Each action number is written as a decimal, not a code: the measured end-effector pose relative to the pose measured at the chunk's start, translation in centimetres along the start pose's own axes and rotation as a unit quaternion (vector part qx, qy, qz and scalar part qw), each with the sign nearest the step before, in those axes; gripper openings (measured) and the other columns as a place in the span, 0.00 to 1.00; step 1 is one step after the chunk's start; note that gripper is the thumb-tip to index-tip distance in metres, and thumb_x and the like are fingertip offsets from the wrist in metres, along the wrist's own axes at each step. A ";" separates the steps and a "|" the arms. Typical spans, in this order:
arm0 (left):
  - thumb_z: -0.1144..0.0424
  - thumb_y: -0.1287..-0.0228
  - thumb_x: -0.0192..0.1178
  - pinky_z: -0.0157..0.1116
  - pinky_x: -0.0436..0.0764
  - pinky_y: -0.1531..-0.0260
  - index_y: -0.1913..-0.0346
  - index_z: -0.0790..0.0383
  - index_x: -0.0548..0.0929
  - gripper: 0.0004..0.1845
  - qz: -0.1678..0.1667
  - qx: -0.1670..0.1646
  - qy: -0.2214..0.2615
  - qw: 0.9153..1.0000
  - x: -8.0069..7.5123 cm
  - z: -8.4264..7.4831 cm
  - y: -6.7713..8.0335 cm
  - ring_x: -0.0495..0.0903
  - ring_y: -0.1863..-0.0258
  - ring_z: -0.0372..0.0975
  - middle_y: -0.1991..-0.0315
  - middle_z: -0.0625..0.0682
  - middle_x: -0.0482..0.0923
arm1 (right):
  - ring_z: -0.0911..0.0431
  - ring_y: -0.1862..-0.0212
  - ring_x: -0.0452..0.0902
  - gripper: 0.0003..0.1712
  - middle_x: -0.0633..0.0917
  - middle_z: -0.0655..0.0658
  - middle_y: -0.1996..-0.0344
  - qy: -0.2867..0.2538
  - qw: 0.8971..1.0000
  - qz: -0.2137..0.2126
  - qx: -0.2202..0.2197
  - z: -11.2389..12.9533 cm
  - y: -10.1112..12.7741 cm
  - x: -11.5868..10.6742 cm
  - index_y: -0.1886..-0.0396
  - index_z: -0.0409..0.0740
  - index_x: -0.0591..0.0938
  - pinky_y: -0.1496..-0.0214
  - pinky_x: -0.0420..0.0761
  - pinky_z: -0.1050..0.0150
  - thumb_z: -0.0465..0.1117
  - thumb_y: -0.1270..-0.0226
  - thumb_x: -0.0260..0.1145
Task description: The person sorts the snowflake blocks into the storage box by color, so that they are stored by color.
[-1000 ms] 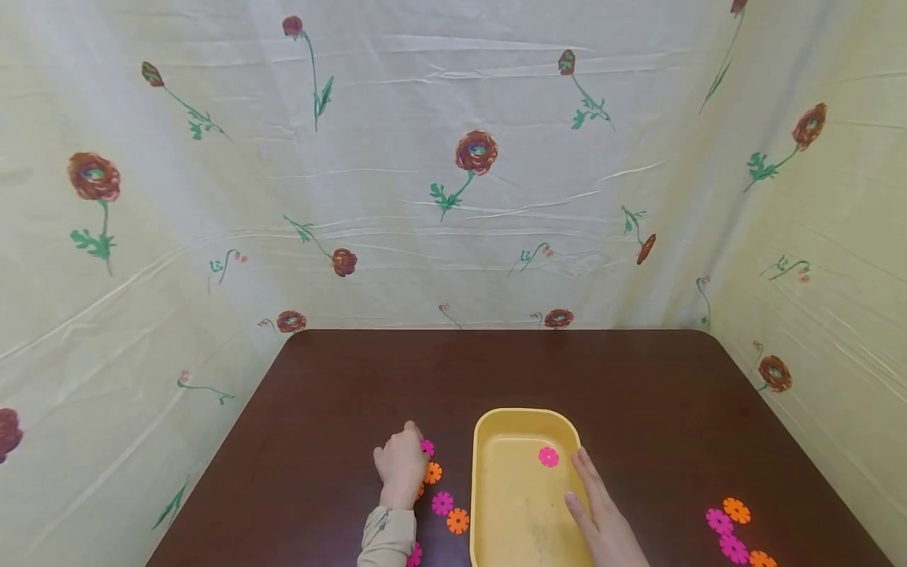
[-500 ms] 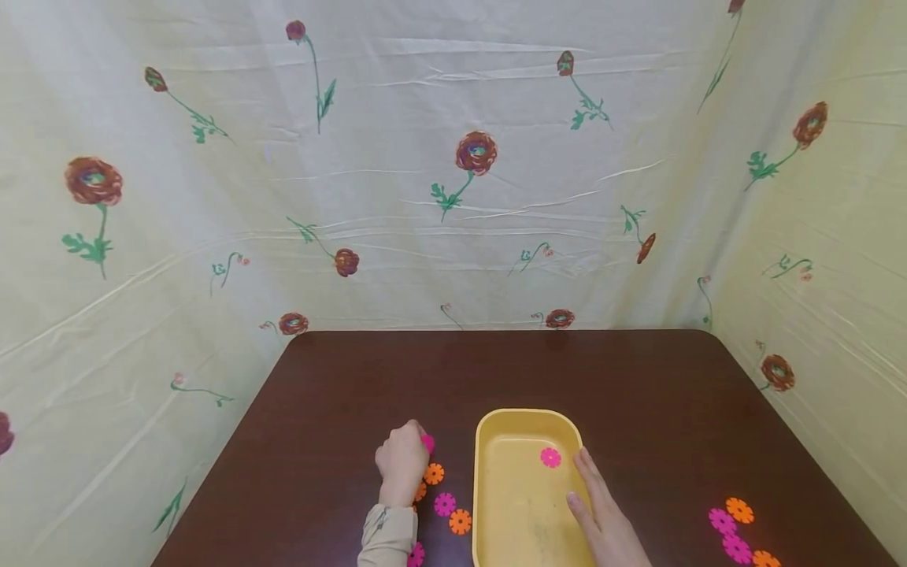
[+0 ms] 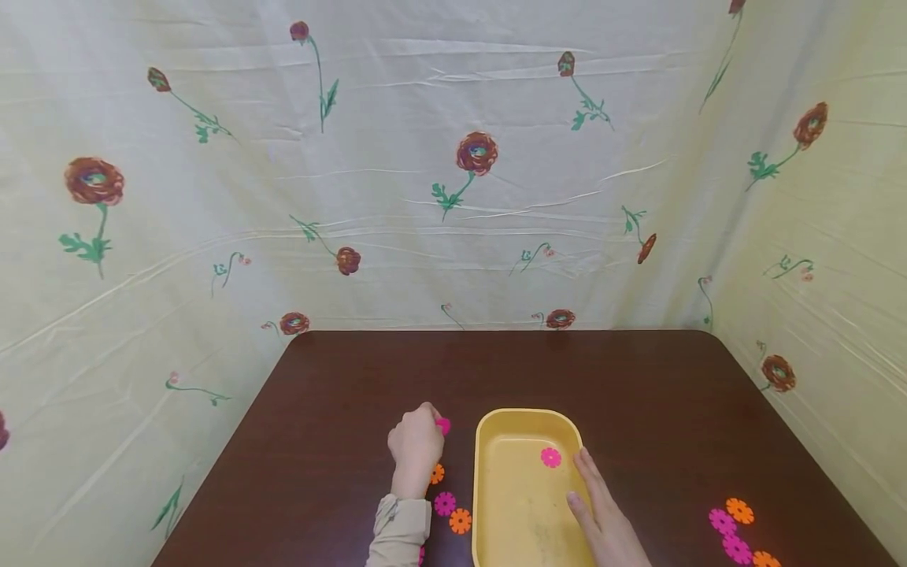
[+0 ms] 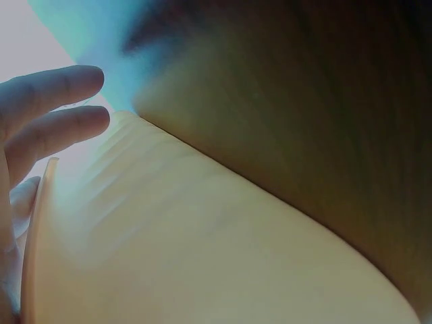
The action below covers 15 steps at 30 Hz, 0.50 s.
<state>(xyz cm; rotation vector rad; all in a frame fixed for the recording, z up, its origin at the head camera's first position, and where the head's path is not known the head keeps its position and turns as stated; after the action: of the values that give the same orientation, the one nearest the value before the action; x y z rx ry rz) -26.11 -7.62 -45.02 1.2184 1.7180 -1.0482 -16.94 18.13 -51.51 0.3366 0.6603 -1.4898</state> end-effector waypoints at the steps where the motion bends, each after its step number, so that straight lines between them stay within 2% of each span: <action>1: 0.66 0.51 0.66 0.44 0.74 0.76 0.74 0.56 0.78 0.06 -0.004 0.003 0.003 1.000 -0.1 -0.3 0.0 0.77 0.80 0.46 0.80 0.51 0.78 | 0.39 0.33 0.51 0.32 0.53 0.39 0.30 0.000 1.000 0.000 0.000 0.0 0.0 0.0 0.31 0.41 0.56 0.45 0.59 0.34 0.48 0.29 0.50; 10: 0.64 0.50 0.66 0.43 0.74 0.79 0.76 0.54 0.77 0.07 -0.020 0.027 0.014 0.999 -0.8 -3.5 0.1 0.78 0.80 0.46 0.81 0.50 0.78 | 0.39 0.33 0.52 0.31 0.53 0.40 0.30 0.004 1.000 -0.003 -0.005 -0.1 0.0 0.0 0.31 0.42 0.56 0.45 0.60 0.35 0.48 0.29 0.49; 15: 0.61 0.47 0.65 0.41 0.74 0.80 0.74 0.54 0.77 0.06 -0.006 0.043 0.017 0.999 -0.8 -5.8 0.5 0.78 0.81 0.45 0.81 0.49 0.78 | 0.38 0.33 0.51 0.32 0.52 0.40 0.29 0.000 1.000 0.006 0.005 -0.2 -0.1 0.1 0.30 0.42 0.55 0.44 0.58 0.34 0.49 0.29 0.48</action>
<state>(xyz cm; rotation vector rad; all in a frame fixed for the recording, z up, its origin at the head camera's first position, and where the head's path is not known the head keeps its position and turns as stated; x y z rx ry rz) -26.18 -2.44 -42.31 1.2892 1.7233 -1.1247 -17.04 18.18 -51.70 0.3483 0.6487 -1.4817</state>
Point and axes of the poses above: each hand's wrist, its own y-axis away from the middle knuckle, its own x-axis out of the palm, z = x × y, the point moved 1 cm from there along -y, towards the middle knuckle
